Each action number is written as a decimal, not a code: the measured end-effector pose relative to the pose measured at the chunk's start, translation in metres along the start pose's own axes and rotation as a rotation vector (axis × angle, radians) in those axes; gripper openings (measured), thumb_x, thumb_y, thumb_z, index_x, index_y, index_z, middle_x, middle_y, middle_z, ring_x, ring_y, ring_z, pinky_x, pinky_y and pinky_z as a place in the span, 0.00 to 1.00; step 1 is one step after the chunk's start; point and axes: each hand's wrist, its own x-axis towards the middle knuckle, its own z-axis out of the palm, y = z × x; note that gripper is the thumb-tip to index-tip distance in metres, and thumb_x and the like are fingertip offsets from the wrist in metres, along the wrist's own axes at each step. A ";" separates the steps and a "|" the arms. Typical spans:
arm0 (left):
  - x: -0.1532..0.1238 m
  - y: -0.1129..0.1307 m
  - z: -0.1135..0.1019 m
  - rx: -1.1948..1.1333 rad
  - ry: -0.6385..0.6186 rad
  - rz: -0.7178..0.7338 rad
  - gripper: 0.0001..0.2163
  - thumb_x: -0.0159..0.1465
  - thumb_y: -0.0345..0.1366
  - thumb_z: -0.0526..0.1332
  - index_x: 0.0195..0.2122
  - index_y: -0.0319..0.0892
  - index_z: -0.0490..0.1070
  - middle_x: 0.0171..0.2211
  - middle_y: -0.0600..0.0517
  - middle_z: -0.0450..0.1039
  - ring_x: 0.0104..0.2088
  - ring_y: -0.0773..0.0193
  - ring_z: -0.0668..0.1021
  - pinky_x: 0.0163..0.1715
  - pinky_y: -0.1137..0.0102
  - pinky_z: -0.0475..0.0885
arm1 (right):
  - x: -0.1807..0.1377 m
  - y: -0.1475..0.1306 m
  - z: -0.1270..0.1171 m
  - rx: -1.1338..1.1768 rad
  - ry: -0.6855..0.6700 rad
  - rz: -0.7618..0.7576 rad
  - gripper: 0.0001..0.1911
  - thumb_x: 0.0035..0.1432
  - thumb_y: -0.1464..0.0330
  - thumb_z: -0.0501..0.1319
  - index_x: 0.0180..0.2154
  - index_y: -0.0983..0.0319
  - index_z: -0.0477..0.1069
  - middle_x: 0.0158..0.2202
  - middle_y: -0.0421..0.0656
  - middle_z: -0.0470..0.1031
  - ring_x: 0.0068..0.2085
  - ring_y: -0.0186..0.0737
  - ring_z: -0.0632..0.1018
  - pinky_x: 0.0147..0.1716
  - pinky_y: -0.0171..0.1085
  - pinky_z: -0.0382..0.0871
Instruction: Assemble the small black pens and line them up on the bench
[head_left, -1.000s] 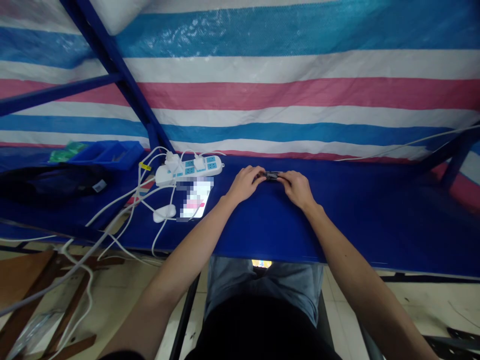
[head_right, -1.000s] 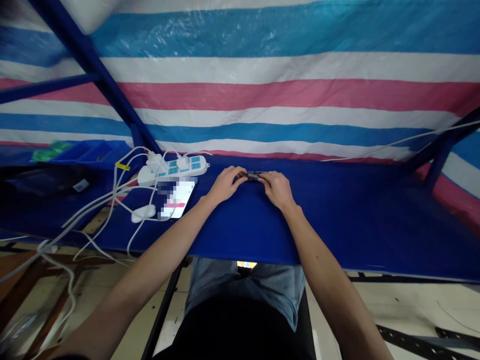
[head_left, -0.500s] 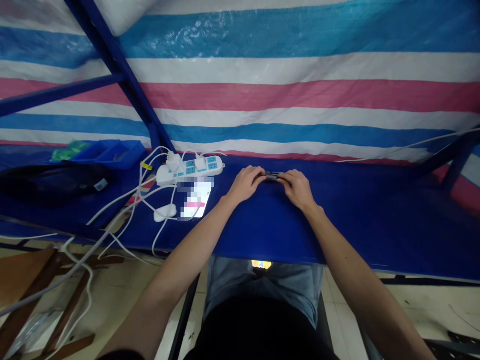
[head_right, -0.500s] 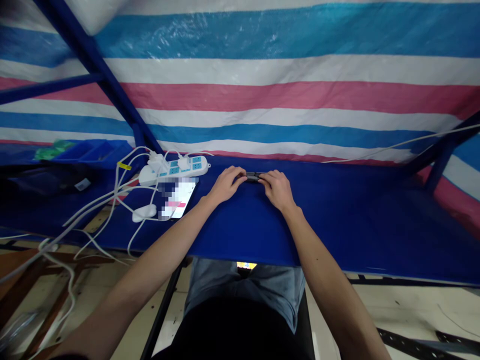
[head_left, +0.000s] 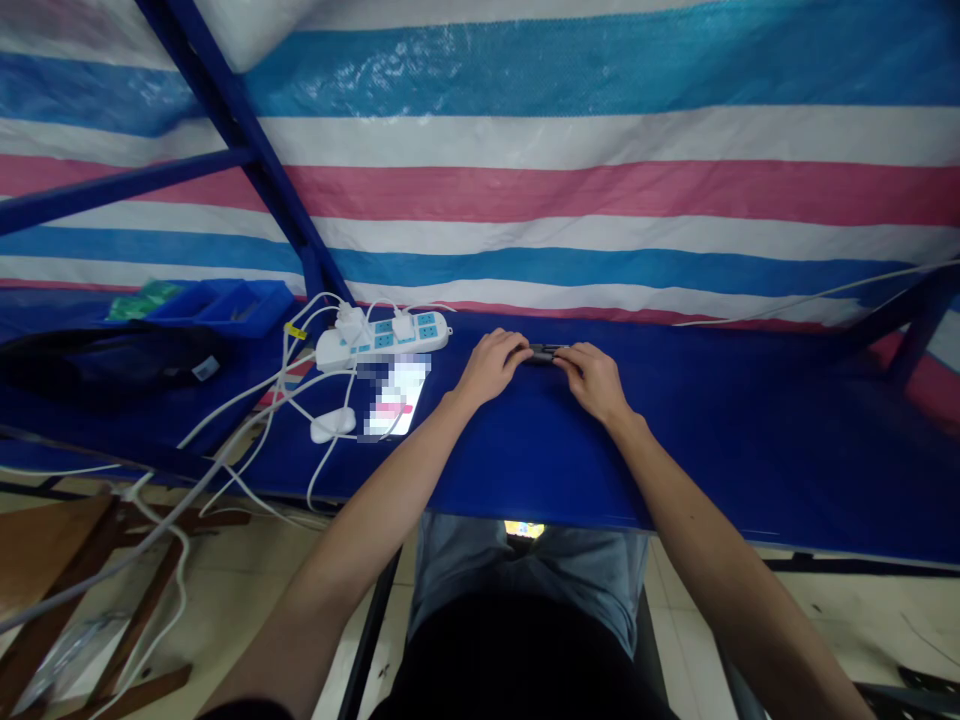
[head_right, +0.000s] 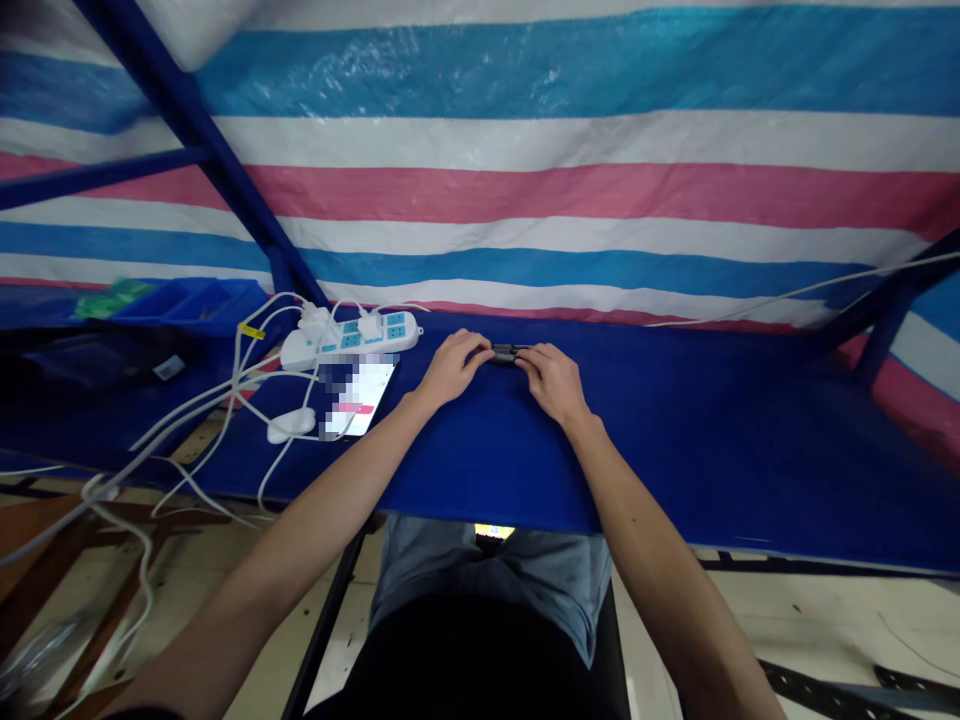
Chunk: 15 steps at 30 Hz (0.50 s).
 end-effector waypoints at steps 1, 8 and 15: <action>0.000 -0.001 0.000 0.017 0.000 -0.001 0.16 0.77 0.44 0.52 0.37 0.43 0.73 0.37 0.49 0.77 0.42 0.57 0.75 0.46 0.62 0.67 | 0.000 0.000 0.000 0.005 0.003 -0.004 0.15 0.72 0.62 0.56 0.46 0.57 0.81 0.41 0.48 0.81 0.43 0.49 0.78 0.45 0.47 0.72; 0.001 -0.006 -0.001 0.034 0.088 -0.079 0.19 0.78 0.44 0.50 0.32 0.43 0.70 0.32 0.51 0.74 0.38 0.58 0.74 0.44 0.62 0.67 | 0.002 0.007 -0.006 -0.008 0.079 0.030 0.12 0.70 0.64 0.58 0.44 0.58 0.81 0.42 0.48 0.81 0.42 0.49 0.77 0.46 0.48 0.71; 0.000 -0.003 -0.002 0.006 0.072 -0.064 0.15 0.77 0.44 0.53 0.39 0.43 0.73 0.37 0.50 0.77 0.41 0.58 0.75 0.46 0.62 0.68 | 0.002 0.007 -0.003 0.038 0.053 0.001 0.12 0.70 0.63 0.59 0.46 0.58 0.80 0.42 0.48 0.82 0.43 0.50 0.78 0.47 0.49 0.72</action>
